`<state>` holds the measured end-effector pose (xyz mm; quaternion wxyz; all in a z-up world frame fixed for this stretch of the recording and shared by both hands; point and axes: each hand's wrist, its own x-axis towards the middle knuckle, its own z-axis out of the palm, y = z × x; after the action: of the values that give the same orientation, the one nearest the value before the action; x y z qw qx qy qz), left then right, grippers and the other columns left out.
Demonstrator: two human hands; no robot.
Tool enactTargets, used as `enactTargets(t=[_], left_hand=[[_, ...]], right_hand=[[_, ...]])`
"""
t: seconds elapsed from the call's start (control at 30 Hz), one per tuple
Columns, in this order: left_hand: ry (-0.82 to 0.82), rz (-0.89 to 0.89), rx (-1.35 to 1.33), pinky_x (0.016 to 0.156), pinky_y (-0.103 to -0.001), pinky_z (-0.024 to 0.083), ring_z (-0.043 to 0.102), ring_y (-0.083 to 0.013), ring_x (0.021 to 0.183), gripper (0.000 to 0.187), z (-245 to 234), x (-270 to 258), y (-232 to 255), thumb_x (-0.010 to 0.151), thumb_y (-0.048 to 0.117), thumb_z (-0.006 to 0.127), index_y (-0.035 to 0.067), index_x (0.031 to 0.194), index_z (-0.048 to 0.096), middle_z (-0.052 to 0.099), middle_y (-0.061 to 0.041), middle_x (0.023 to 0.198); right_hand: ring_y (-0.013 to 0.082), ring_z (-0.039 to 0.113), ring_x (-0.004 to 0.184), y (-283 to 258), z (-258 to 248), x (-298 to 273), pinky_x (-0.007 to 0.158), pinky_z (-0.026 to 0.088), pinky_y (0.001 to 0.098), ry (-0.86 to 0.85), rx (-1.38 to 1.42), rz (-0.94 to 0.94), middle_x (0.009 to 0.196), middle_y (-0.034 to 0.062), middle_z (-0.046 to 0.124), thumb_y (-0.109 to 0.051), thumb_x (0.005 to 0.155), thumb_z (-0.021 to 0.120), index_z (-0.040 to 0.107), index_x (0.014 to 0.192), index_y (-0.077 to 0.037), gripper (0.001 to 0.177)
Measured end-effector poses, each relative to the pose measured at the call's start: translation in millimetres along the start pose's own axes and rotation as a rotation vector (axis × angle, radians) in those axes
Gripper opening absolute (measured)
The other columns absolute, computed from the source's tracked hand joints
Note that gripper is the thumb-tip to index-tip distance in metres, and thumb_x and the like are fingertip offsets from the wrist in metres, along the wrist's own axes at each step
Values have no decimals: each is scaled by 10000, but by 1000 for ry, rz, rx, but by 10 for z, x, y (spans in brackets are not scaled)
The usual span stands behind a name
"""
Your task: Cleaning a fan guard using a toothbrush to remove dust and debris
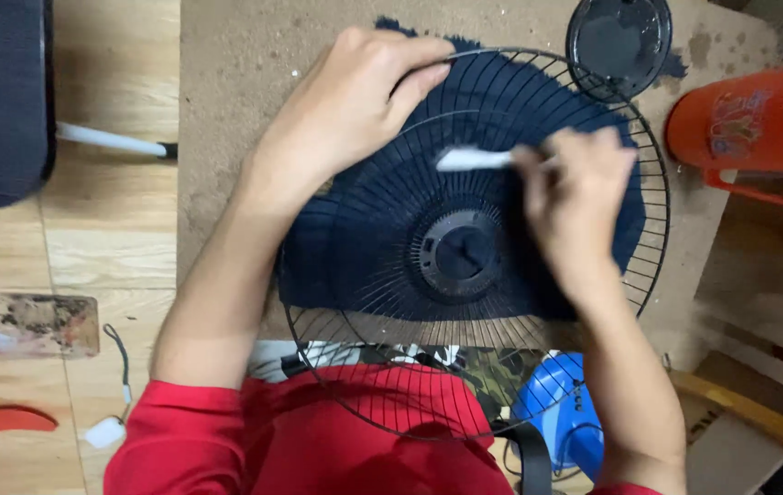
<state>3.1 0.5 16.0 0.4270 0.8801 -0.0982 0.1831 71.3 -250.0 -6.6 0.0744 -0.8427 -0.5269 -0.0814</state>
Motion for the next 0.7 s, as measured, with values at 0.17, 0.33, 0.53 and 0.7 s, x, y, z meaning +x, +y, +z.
enactTargets(t=[0.17,0.33,0.53,0.7], left_hand=[[-8,-9,8,671,-430,425,627,-392,801,212,31,4,-49,968,94,500,-39,1044,647,690,-205,925],[-6,2,2,643,-424,404,603,-369,735,182,19,-8,-14,979,83,490,-41,964,623,666,-192,839],[1,-23,27,685,-433,440,631,-381,810,222,3,3,10,965,103,501,-37,1050,651,691,-204,943],[10,10,33,650,-430,420,612,-370,743,191,44,-16,-22,972,96,502,-25,995,648,681,-191,846]], right_hand=[[236,367,627,-346,-6,40,562,234,409,-80,238,-140,574,15,387,-228,915,641,386,635,-147,388],[273,383,741,-72,2,56,644,239,416,-21,45,93,689,47,447,-205,950,678,438,732,-119,335],[224,362,615,-248,40,125,575,203,412,34,260,-121,592,5,394,-151,922,608,461,668,-146,294],[277,383,745,-257,-15,91,643,258,410,-20,-117,70,676,82,405,-274,989,648,420,733,-96,386]])
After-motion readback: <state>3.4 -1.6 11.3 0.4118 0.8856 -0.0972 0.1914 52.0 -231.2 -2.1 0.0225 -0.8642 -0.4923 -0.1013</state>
